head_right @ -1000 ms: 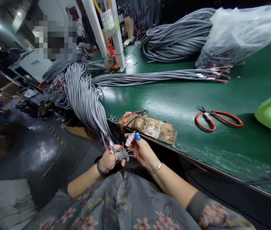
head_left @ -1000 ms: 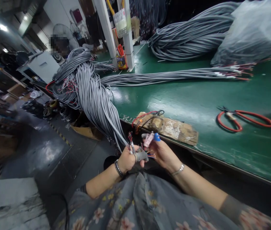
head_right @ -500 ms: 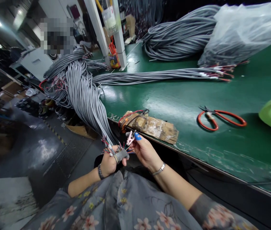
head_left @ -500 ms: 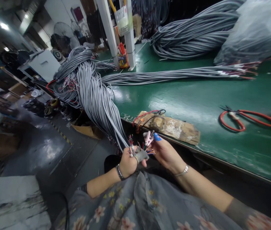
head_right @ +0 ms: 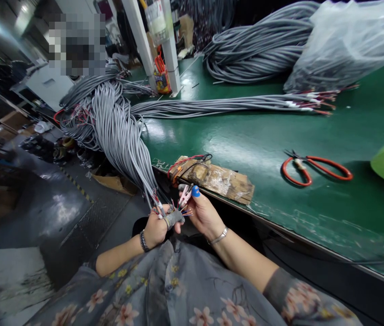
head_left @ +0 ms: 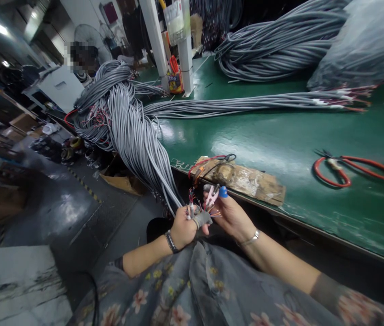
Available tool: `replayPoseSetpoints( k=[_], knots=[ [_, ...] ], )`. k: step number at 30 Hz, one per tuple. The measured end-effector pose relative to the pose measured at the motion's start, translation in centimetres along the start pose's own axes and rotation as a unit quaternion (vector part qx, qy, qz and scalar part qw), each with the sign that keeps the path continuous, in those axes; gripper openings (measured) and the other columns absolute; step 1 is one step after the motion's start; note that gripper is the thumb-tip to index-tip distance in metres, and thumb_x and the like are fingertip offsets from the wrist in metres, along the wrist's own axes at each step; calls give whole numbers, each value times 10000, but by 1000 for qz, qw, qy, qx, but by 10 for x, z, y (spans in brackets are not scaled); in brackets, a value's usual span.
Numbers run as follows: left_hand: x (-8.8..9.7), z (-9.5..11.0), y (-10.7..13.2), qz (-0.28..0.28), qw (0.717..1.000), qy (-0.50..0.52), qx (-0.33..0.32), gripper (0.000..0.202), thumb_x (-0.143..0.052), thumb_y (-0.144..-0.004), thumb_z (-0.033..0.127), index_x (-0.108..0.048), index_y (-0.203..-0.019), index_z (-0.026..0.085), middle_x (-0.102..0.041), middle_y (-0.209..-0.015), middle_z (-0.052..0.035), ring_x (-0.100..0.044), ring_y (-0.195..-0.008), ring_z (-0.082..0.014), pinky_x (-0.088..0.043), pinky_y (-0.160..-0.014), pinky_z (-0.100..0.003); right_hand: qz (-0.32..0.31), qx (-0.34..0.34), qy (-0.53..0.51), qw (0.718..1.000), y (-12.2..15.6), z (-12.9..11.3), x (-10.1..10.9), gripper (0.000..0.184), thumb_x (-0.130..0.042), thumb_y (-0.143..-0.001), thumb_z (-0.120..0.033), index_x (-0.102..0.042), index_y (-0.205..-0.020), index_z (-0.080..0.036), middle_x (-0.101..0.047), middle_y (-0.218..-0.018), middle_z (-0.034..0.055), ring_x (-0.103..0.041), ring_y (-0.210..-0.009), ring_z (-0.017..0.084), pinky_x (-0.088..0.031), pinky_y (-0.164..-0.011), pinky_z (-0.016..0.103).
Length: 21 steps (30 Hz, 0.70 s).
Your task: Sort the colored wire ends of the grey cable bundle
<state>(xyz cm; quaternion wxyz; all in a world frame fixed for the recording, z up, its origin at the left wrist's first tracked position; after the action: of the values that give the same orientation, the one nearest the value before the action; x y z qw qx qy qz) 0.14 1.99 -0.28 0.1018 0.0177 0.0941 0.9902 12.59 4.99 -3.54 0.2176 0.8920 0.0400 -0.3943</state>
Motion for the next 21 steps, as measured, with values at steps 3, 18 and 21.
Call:
replayPoseSetpoints(
  k=[3, 18, 21],
  knots=[
    [0, 1, 1, 2, 1000, -2, -1, 397, -671, -710, 447, -583, -446, 164, -583, -441, -42, -565, -537, -153, -464, -622, -277, 7, 9, 6, 1000, 2, 1, 0, 452, -796, -539, -620, -692, -738, -228, -673, -707, 18, -545, -584, 169, -461, -572, 321],
    [9, -6, 11, -11, 998, 50, -22, 415, -663, -747, 539, -685, -646, 137, -628, -484, -33, -571, -525, -140, -462, -604, -254, -46, 48, 25, 997, 9, -7, 2, 329, -768, -666, -516, -720, -783, -212, -643, -645, -2, -531, -580, 136, -449, -552, 263],
    [7, -15, 5, -10, 996, 84, -28, 399, -674, -748, 521, -686, -648, 135, -631, -491, -32, -579, -528, -142, -459, -600, -256, -33, 98, 82, 991, 7, -4, 4, 436, -695, -666, -645, -702, -733, -215, -645, -641, 9, -521, -569, 148, -443, -556, 287]
  ],
)
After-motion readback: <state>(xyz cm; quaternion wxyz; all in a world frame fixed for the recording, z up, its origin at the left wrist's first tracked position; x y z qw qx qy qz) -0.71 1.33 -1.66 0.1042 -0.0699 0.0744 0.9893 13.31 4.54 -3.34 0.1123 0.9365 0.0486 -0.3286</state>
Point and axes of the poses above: each hand's wrist, its own y-axis away from the middle knuckle, its own x-axis out of the back of the hand, z = x × y, the point moved 1 cm from there along -y, towards the middle knuckle
